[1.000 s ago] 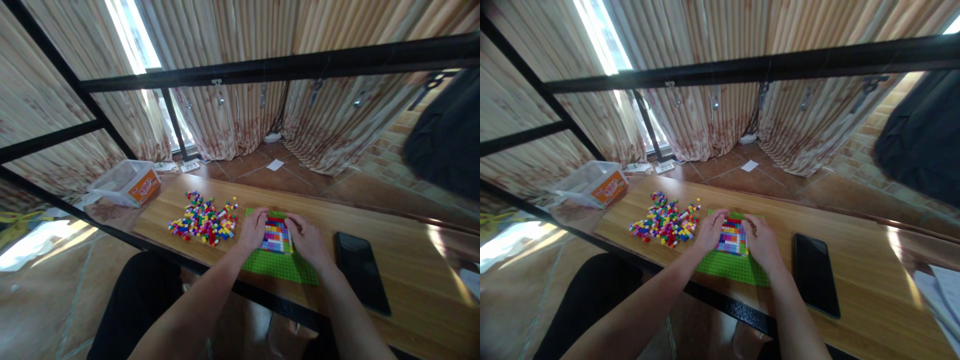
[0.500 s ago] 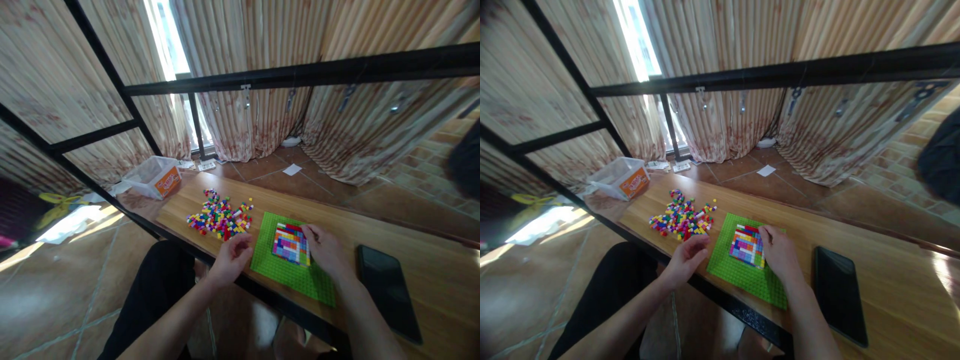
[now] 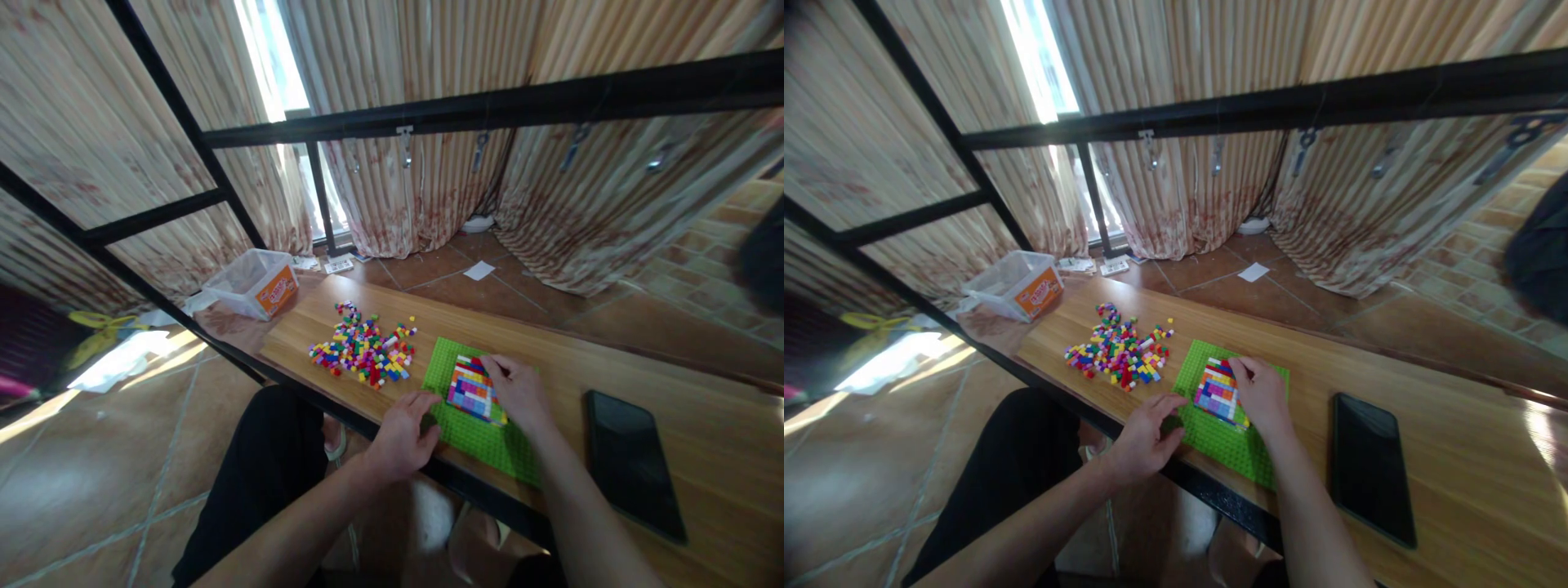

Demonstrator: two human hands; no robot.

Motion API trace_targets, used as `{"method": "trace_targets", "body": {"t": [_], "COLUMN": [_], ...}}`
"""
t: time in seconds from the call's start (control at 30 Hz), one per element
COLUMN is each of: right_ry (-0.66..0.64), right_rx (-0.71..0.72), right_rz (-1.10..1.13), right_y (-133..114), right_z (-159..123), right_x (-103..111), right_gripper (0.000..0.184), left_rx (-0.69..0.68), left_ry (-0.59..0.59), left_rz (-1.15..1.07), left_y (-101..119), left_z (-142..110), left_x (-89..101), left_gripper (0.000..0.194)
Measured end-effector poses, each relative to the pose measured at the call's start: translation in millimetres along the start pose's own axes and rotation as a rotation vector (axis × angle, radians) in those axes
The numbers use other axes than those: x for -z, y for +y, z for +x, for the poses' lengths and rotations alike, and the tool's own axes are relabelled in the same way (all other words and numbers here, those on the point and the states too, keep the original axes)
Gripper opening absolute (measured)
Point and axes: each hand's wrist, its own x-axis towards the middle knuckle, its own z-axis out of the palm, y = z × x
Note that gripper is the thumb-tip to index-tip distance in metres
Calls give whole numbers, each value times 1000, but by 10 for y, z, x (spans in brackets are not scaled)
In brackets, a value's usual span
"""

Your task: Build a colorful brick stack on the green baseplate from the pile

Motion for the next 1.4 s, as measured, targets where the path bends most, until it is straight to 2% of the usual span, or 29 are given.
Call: {"method": "trace_targets", "body": {"t": [0.07, 0.13, 0.2, 0.3, 0.4, 0.5, 0.83, 1.07, 1.13, 1.23, 1.3, 1.4], "right_ry": [-1, 6, 20, 24, 10, -3, -9, -26, -27, -26, -28, -40], "right_rx": [18, 33, 31, 22, 22, 34, 23, 21, 30, 42, 43, 37], "right_rz": [11, 4, -21, -59, -82, -93, -110, -139, -143, -142, -142, -144], "right_y": [-12, -11, -4, 0, -4, -4, -33, -21, -12, -15, -25, -38], "right_z": [0, -9, -20, -30, -31, -30, -29, -20, -20, -21, -22, -22], "right_x": [-19, -23, -20, -15, -9, -2, 12, 10, 7, 9, 14, 18], "right_gripper": [42, 41, 42, 42, 40, 40, 37, 38, 39, 39, 39, 39], "left_rx": [-14, -1, 61, 176, 195, 183, 122, 36, 60, 185, 289, 377], "left_ry": [11, 84, 219, 320, 300, 262, 204, 236, 279, 375, 390, 312], "left_rz": [-5, 31, 132, 347, 521, 602, 583, 571, 523, 321, 50, -468], "left_y": [-13, -67, -156, -296, -360, -349, -360, -434, -432, -387, -328, -203], "left_z": [-17, 4, 60, 172, 253, 277, 320, 408, 440, 521, 601, 736], "left_x": [30, 103, 213, 386, 485, 489, 451, 443, 460, 482, 474, 420], "left_gripper": [40, 36, 29, 19, 14, 10, 8, 19, 19, 17, 21, 24]}}
